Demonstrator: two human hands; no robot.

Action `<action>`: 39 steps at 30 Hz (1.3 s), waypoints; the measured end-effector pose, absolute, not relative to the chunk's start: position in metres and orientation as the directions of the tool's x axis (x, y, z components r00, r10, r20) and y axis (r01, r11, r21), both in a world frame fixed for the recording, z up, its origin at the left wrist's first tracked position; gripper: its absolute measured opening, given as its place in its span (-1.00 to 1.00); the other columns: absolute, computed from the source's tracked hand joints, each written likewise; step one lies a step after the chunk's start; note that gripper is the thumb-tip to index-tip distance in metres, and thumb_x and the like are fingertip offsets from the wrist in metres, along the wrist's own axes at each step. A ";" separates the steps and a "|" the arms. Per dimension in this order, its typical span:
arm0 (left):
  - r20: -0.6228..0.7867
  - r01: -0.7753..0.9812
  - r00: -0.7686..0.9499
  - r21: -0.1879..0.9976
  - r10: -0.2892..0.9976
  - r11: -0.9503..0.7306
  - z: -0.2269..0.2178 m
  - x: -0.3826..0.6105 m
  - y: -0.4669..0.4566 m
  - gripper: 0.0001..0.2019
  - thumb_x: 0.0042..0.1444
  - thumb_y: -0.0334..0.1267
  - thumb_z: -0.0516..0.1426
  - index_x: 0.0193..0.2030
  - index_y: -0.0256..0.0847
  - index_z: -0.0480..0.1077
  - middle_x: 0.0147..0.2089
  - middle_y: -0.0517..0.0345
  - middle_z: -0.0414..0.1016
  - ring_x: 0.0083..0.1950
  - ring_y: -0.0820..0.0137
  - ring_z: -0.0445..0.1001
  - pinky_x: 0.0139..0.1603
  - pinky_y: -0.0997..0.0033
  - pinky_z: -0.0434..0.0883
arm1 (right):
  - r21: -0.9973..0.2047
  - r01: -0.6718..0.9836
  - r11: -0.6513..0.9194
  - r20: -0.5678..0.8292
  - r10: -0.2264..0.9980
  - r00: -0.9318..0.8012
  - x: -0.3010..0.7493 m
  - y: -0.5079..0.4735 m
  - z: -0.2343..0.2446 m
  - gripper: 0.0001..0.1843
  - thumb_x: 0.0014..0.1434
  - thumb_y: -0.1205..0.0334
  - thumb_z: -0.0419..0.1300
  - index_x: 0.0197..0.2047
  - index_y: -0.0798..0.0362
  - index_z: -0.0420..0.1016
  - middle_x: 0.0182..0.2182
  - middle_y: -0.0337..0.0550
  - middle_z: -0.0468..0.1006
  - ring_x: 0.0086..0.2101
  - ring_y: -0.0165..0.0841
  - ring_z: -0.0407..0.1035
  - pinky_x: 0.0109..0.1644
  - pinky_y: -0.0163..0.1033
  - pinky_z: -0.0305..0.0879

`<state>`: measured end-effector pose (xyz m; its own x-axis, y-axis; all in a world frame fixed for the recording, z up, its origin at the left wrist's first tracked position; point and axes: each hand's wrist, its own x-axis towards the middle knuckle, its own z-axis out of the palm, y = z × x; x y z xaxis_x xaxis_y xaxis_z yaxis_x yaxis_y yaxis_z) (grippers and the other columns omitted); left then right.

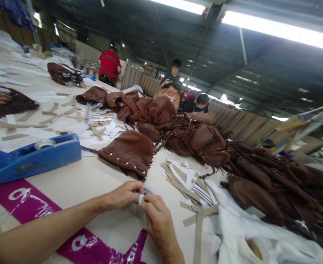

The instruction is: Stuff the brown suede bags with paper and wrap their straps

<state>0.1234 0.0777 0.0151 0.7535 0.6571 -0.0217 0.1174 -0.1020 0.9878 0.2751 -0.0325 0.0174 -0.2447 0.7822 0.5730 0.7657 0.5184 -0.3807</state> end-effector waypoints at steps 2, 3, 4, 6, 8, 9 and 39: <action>0.000 0.119 0.769 0.982 0.639 -0.144 0.014 0.122 0.078 -0.84 -0.18 -0.22 0.16 -0.44 -0.24 0.35 -0.41 0.27 0.34 -0.30 0.39 0.25 -0.35 0.48 0.17 | -0.361 0.768 0.529 0.577 0.774 -0.262 0.273 -0.034 0.019 -0.68 0.30 0.44 -0.03 -0.14 -0.05 0.50 -0.18 -0.08 0.53 -0.16 -0.26 0.38 -0.10 -0.16 0.39; 0.010 0.118 0.777 0.980 0.630 -0.160 0.013 0.121 0.079 -0.83 -0.18 -0.20 0.16 -0.44 -0.24 0.35 -0.40 0.26 0.35 -0.28 0.38 0.26 -0.33 0.48 0.18 | -0.347 0.770 0.535 0.576 0.770 -0.275 0.272 -0.035 0.020 -0.68 0.30 0.44 -0.03 -0.13 -0.05 0.50 -0.18 -0.08 0.53 -0.16 -0.26 0.38 -0.10 -0.15 0.39; 0.017 0.114 0.786 0.979 0.617 -0.172 0.013 0.121 0.079 -0.82 -0.18 -0.19 0.16 -0.43 -0.24 0.35 -0.39 0.25 0.35 -0.28 0.38 0.26 -0.32 0.48 0.19 | -0.334 0.773 0.539 0.576 0.766 -0.286 0.271 -0.035 0.020 -0.68 0.30 0.45 -0.04 -0.12 -0.04 0.49 -0.17 -0.07 0.53 -0.16 -0.26 0.37 -0.10 -0.15 0.39; 0.021 0.103 0.804 0.979 0.594 -0.174 0.014 0.121 0.081 -0.82 -0.18 -0.19 0.14 -0.43 -0.24 0.34 -0.40 0.25 0.35 -0.29 0.38 0.26 -0.32 0.48 0.20 | -0.316 0.776 0.546 0.577 0.760 -0.299 0.271 -0.035 0.021 -0.67 0.31 0.45 -0.05 -0.11 -0.04 0.48 -0.17 -0.07 0.53 -0.17 -0.27 0.36 -0.10 -0.15 0.38; 0.020 0.099 0.814 0.980 0.581 -0.173 0.018 0.121 0.082 -0.84 -0.16 -0.20 0.11 -0.44 -0.23 0.32 -0.42 0.26 0.32 -0.32 0.39 0.25 -0.33 0.48 0.19 | -0.305 0.769 0.562 0.594 0.743 -0.308 0.271 -0.035 0.022 -0.68 0.32 0.45 -0.06 -0.12 -0.03 0.47 -0.18 -0.07 0.52 -0.17 -0.27 0.35 -0.11 -0.16 0.38; 0.022 0.102 0.819 0.978 0.574 -0.184 0.020 0.121 0.082 -0.85 -0.13 -0.20 0.09 -0.44 -0.23 0.31 -0.43 0.26 0.31 -0.33 0.40 0.25 -0.33 0.48 0.19 | -0.299 0.765 0.570 0.605 0.734 -0.310 0.272 -0.034 0.022 -0.69 0.32 0.45 -0.06 -0.14 -0.02 0.47 -0.19 -0.07 0.53 -0.17 -0.28 0.35 -0.12 -0.17 0.39; 0.420 0.059 0.659 0.798 0.624 -0.599 -0.018 0.161 0.062 -0.71 0.00 0.09 0.08 -0.40 -0.03 0.47 -0.42 0.27 0.51 -0.30 0.25 0.42 -0.21 0.43 0.26 | -0.555 -0.020 -0.831 -0.195 0.106 0.975 0.502 -0.294 0.104 -0.74 0.29 0.09 0.14 -0.12 0.12 0.45 -0.23 -0.16 0.52 -0.33 -0.39 0.44 -0.27 -0.21 0.44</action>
<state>0.1615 0.0622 -0.0177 0.6590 0.6239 0.4201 0.0586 -0.5994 0.7983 0.5024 -0.2938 0.1038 0.9751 0.1060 -0.1946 -0.0204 -0.8314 -0.5554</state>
